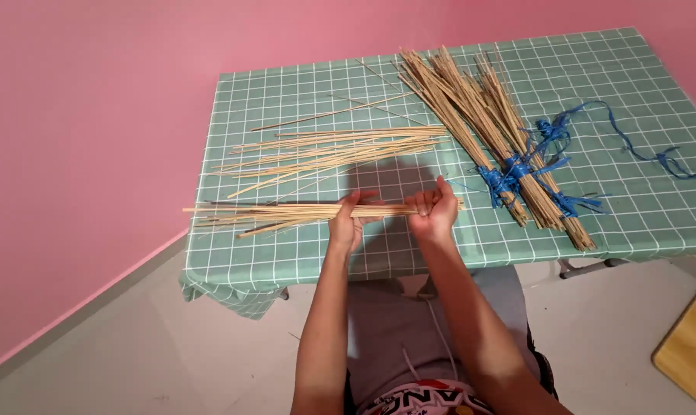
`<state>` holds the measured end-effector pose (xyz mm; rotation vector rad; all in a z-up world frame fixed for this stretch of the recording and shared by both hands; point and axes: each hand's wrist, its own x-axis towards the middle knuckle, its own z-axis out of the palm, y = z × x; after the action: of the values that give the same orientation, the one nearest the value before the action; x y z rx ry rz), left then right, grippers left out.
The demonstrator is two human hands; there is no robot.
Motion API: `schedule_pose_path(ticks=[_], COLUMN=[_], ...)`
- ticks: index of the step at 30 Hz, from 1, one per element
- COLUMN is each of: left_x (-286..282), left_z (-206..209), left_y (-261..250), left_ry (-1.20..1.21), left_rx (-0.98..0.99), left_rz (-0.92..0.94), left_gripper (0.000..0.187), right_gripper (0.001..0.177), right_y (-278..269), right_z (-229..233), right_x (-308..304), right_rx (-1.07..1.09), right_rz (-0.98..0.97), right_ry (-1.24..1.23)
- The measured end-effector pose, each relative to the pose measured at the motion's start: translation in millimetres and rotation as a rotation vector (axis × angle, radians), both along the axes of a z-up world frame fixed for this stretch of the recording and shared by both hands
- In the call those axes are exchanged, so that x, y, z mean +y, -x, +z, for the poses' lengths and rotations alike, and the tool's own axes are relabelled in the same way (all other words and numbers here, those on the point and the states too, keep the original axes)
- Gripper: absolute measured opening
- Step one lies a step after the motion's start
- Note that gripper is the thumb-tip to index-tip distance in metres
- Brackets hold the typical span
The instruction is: Sorting and bundling thin wooden sticks on a checkered table.
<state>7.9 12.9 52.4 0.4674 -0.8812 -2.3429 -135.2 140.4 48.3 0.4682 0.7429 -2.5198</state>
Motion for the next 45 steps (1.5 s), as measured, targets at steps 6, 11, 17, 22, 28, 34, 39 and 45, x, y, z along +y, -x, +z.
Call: schedule_pose_path(ticks=[6, 11, 17, 22, 28, 34, 39, 45], left_x=[0.1, 5.3, 2.5, -10.4, -9.4, -7.8, -7.0, -7.8], left_z=[-23.8, 1.9, 6.9, -30.1, -21.8, -18.9, -14.4, -15.9], left_y=[4.4, -5.8, -12.0, 0.6, -1.7, 0.0, -0.8, 0.9], left_ry=[0.08, 0.122, 0.05, -0.089, -0.05, -0.038, -0.044, -0.014], left_rx=[-0.026, 0.01, 0.099, 0.059, -0.047, -0.086, -0.111, -0.115], left_rz=[-0.001, -0.011, -0.057, 0.007, 0.022, 0.022, 0.034, 0.034], left_gripper=[0.048, 0.036, 0.066, 0.048, 0.04, 0.041, 0.04, 0.037], right_gripper=[0.054, 0.055, 0.052, 0.026, 0.01, 0.049, 0.076, 0.052], right_y=[0.3, -7.5, -13.2, 29.4, 94.5, 143.2, 127.7, 109.2], right_z=[-4.9, 10.1, 40.9, 72.1, 76.5, 20.5, 11.9, 43.1], right_x=[3.8, 6.6, 9.3, 36.4, 29.8, -43.4, -83.5, -83.7], right_rx=[0.028, 0.079, 0.074, -0.082, 0.48, 1.556, 2.126, 2.155], right_rz=[0.035, 0.077, 0.13, 0.174, 0.021, 0.442, 0.475, 0.743], right_ry=[0.042, 0.04, 0.017, -0.056, -0.432, -0.998, -1.622, -1.713])
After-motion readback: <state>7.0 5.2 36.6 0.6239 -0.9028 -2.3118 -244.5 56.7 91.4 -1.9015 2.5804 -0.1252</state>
